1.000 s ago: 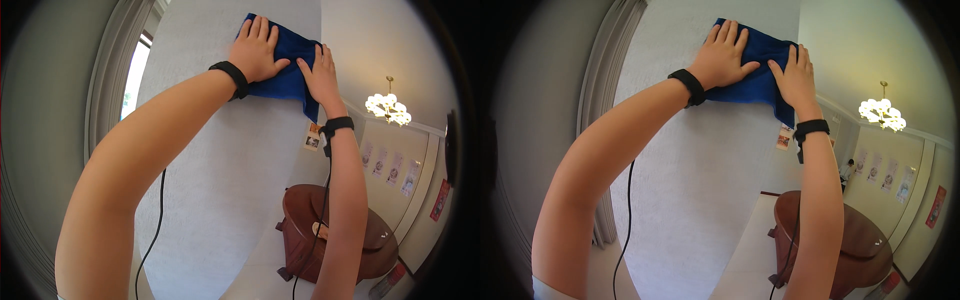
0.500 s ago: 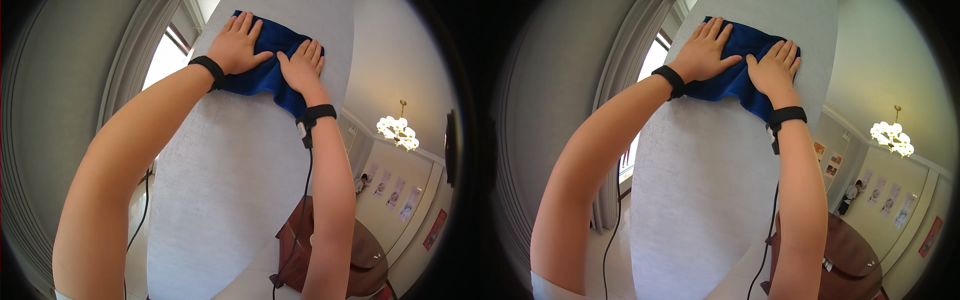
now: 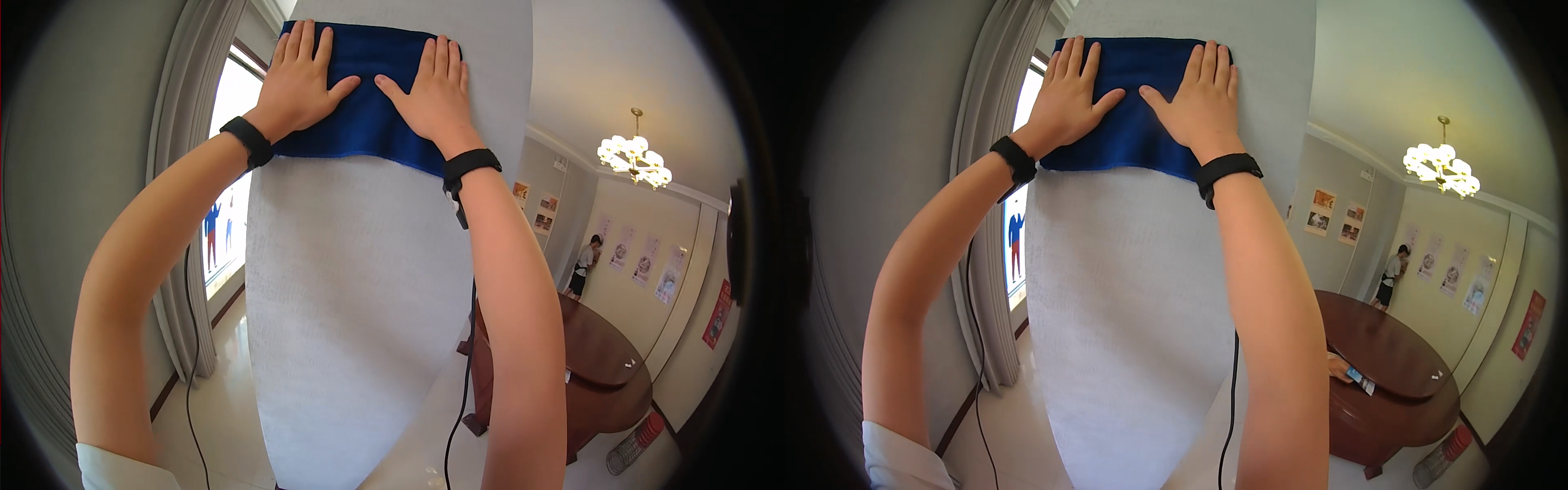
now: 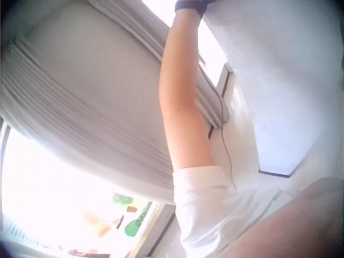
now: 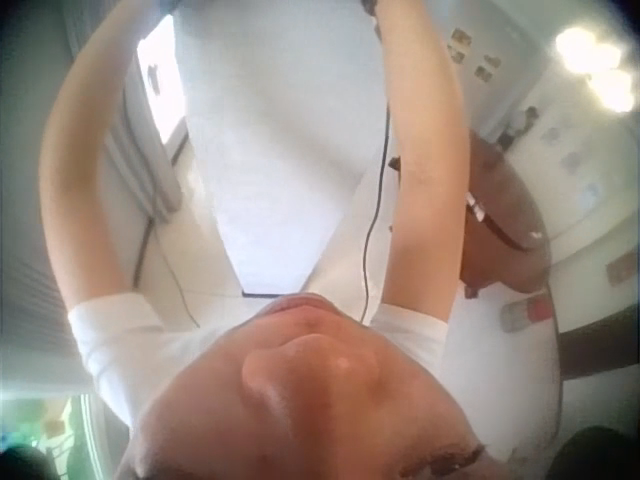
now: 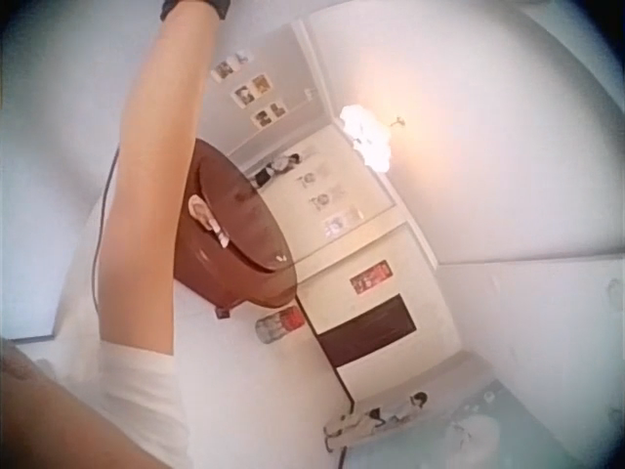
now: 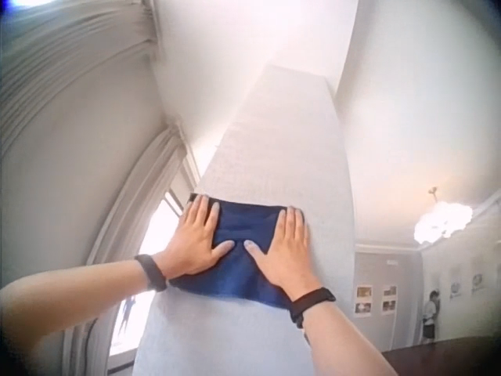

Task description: Cleaning a support pillar and a wall decoration using a blue cloth.

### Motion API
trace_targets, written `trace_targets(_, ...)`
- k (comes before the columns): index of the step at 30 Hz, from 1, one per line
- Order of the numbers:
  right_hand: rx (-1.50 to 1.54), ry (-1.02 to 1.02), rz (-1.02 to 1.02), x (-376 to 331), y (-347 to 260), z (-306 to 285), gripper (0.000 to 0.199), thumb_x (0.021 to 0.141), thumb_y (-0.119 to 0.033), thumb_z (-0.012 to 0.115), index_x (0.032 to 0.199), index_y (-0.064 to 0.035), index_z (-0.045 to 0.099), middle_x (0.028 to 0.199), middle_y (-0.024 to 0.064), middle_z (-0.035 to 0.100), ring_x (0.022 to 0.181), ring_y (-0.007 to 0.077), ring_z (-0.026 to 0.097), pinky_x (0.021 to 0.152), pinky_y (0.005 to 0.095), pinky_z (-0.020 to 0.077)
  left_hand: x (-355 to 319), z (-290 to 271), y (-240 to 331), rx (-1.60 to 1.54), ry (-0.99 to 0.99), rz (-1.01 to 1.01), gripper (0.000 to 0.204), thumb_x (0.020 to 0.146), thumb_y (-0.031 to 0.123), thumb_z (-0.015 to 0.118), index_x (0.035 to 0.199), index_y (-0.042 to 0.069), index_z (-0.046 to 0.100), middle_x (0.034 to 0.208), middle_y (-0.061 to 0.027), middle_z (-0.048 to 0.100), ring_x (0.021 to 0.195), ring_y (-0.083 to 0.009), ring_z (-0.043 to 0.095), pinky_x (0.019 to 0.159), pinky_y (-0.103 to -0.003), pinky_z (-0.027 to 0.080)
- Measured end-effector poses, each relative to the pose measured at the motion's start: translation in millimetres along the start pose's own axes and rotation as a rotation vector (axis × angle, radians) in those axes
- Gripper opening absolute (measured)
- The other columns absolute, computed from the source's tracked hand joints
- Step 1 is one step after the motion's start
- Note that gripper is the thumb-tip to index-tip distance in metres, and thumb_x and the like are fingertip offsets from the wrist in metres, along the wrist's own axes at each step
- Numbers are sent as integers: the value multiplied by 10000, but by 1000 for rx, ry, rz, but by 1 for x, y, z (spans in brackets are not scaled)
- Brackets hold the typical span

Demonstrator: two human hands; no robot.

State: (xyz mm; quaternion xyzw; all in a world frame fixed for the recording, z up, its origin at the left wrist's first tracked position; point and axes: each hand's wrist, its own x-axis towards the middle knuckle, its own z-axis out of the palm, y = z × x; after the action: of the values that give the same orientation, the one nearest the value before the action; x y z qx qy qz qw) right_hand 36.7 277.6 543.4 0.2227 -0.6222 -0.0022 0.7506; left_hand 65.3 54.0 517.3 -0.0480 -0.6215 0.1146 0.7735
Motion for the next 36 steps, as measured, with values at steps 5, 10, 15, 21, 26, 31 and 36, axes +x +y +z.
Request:
trace_targets(5,-63,-27,55,-7,49,-13,991,929,-696,442,1533,58,222,1620,220,210,1523,337,133,1225,511,95,20,-2,50,-9,18,73,869,973,622,426,1511,-48,299,1544,-348,262,1477,-470,189,1212,-527,140)
trace_targets(10,-104,-14,79,-11,103,-26,958,938,-700,418,1550,8,214,1632,193,193,1530,316,121,1214,561,82,46,-8,109,27,129,146,845,952,617,458,1455,-61,404,1494,-362,342,1430,-491,283,1186,-540,204)
trace_targets(15,20,-104,185,-11,136,-42,945,948,-692,405,1551,5,196,1626,221,178,1526,339,126,1210,579,82,67,-19,144,-218,93,46,876,894,529,570,1420,-144,375,1472,-389,348,1421,-484,294,1195,-529,193)
trace_targets(21,325,-105,253,-29,154,-43,961,962,-675,390,1534,66,171,1588,302,191,1497,427,151,1215,520,139,71,-20,155,-298,141,37,867,878,533,593,1400,-135,412,1461,-387,364,1416,-474,309,1195,-508,209)
trace_targets(26,72,-53,47,-54,125,-42,789,1024,-498,429,1536,56,195,1580,305,175,1481,433,180,1204,539,161,42,-3,144,-189,204,174,797,928,587,510,1433,-27,447,1476,-332,394,1411,-460,335,1181,-510,240)
trace_targets(31,-28,-97,-13,-40,93,-38,759,1018,-439,456,1532,64,211,1595,325,137,1508,438,86,1210,549,104,24,-10,134,-258,188,184,682,943,493,524,1425,13,473,1489,-283,410,1411,-403,362,1192,-468,254)
trace_targets(36,-31,-140,-33,-20,69,-57,815,1005,-476,448,1521,103,199,1594,342,122,1514,440,45,1213,552,64,24,-42,106,-181,137,185,691,962,506,517,1456,30,434,1520,-264,374,1423,-398,349,1200,-464,248)
